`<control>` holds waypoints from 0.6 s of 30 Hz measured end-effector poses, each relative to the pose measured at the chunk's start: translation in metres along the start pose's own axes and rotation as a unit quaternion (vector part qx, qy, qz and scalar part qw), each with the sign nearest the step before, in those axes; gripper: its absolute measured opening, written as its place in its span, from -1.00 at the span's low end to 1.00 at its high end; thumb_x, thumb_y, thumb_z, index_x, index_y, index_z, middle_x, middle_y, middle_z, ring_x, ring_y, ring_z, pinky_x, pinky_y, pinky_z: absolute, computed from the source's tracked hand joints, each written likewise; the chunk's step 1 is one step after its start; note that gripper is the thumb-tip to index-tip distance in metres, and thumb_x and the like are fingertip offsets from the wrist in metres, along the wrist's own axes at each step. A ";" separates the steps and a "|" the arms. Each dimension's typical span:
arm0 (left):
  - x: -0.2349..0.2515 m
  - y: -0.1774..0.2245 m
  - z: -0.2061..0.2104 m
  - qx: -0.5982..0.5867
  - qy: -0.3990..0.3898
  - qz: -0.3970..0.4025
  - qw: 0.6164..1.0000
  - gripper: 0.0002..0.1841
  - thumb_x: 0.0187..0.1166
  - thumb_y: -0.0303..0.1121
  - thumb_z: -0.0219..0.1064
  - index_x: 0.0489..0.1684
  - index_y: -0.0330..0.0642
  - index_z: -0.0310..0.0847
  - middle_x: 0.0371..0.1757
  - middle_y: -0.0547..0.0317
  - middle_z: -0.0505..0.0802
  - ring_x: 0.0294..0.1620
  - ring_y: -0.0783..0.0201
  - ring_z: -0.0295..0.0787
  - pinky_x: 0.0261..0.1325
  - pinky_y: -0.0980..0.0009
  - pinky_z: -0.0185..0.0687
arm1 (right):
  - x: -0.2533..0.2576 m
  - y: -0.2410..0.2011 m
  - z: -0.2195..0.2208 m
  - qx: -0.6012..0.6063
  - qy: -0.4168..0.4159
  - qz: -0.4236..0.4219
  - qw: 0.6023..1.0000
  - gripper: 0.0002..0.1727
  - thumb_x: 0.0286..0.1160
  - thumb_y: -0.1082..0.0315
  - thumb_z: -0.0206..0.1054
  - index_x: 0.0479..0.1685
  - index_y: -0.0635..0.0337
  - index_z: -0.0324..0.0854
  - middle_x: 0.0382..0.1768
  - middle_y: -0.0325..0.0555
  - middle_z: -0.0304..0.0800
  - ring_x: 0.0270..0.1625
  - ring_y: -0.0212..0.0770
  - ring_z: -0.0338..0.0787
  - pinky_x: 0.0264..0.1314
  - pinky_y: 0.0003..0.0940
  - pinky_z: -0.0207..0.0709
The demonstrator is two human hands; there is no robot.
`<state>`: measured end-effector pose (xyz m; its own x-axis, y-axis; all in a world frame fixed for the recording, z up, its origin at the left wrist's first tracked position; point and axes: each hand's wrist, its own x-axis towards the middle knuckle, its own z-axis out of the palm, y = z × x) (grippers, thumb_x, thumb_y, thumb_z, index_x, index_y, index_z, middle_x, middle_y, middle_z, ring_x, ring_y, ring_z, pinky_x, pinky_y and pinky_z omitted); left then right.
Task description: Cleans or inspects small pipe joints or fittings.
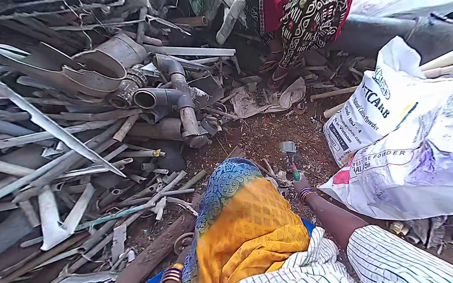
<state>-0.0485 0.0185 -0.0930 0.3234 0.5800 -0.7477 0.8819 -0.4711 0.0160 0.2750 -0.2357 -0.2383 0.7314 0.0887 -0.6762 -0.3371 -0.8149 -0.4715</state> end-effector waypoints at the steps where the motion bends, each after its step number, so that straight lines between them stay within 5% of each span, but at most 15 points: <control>1: 0.021 -0.037 0.015 -0.024 0.044 0.138 0.989 -0.55 0.85 -0.44 -0.04 0.54 -0.66 0.37 0.53 -0.53 0.59 0.61 -0.18 0.53 0.66 0.20 0.35 | -0.003 -0.018 -0.011 -0.018 -0.012 -0.041 0.999 -0.40 0.68 0.42 0.20 0.70 0.28 0.22 0.38 0.39 0.63 0.40 0.27 0.69 0.44 0.22 0.49; 2: 0.031 -0.040 0.016 -0.077 0.033 0.133 0.987 -0.55 0.90 -0.40 -0.05 0.51 -0.68 0.39 0.50 -0.60 0.59 0.61 -0.30 0.50 0.69 0.05 0.28 | -0.005 -0.039 -0.021 -0.033 -0.022 -0.084 0.996 -0.42 0.65 0.44 0.21 0.68 0.28 0.27 0.37 0.39 0.64 0.39 0.26 0.69 0.44 0.23 0.49; 4: 0.030 -0.031 -0.004 -0.130 0.015 0.061 0.990 -0.56 0.90 -0.32 0.03 0.58 -0.42 0.46 0.53 -0.39 0.64 0.64 -0.21 0.51 0.74 -0.04 0.22 | -0.019 -0.087 -0.046 -0.074 -0.046 -0.168 0.982 -0.44 0.64 0.48 0.19 0.66 0.30 0.30 0.38 0.38 0.63 0.40 0.25 0.67 0.45 0.21 0.46; 7: 0.012 -0.041 -0.039 -0.202 0.087 0.081 0.972 -0.59 0.87 -0.28 0.11 0.54 -0.29 0.55 0.50 -0.26 0.70 0.61 -0.15 0.56 0.71 -0.10 0.26 | -0.050 -0.158 -0.080 -0.149 -0.071 -0.298 0.940 -0.49 0.60 0.51 0.21 0.57 0.35 0.40 0.35 0.38 0.63 0.40 0.24 0.65 0.46 0.19 0.43; 11: -0.022 -0.050 -0.075 -0.335 0.270 0.164 0.888 -0.68 0.68 -0.58 -0.01 0.03 -0.42 0.74 0.07 -0.17 0.86 0.21 0.01 0.74 0.40 -0.01 0.48 | -0.110 -0.235 -0.093 -0.204 -0.137 -0.463 0.852 -0.58 0.54 0.60 0.28 0.40 0.41 0.54 0.19 0.33 0.69 0.21 0.13 0.69 0.35 0.10 0.46; 14: -0.031 -0.042 -0.091 -0.487 0.286 0.157 0.810 -0.72 0.84 -0.43 0.09 0.24 -0.41 0.65 0.01 -0.03 0.87 0.02 0.29 0.81 0.22 0.30 0.65 | -0.155 -0.265 -0.070 -0.194 -0.225 -0.504 0.811 -0.62 0.48 0.63 0.30 0.30 0.41 0.58 -0.03 0.13 0.68 -0.11 -0.17 0.60 0.04 -0.18 0.47; 18: -0.020 -0.033 -0.090 -0.735 0.164 0.213 0.623 -0.41 0.94 -0.11 -0.20 0.78 -0.37 0.06 0.57 -0.24 0.61 0.52 0.01 0.61 0.52 0.08 0.50 | -0.200 -0.278 -0.007 -0.103 -0.365 -0.453 0.807 -0.68 0.55 0.58 0.27 0.26 0.31 0.53 -0.27 -0.20 0.57 -0.44 -0.47 0.49 -0.36 -0.53 0.42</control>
<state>-0.0530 0.0822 -0.0182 0.4748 0.8288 -0.2961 -0.0243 0.3487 0.9369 0.2266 -0.0314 0.0316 0.0522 0.9541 -0.2949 0.3014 -0.2966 -0.9062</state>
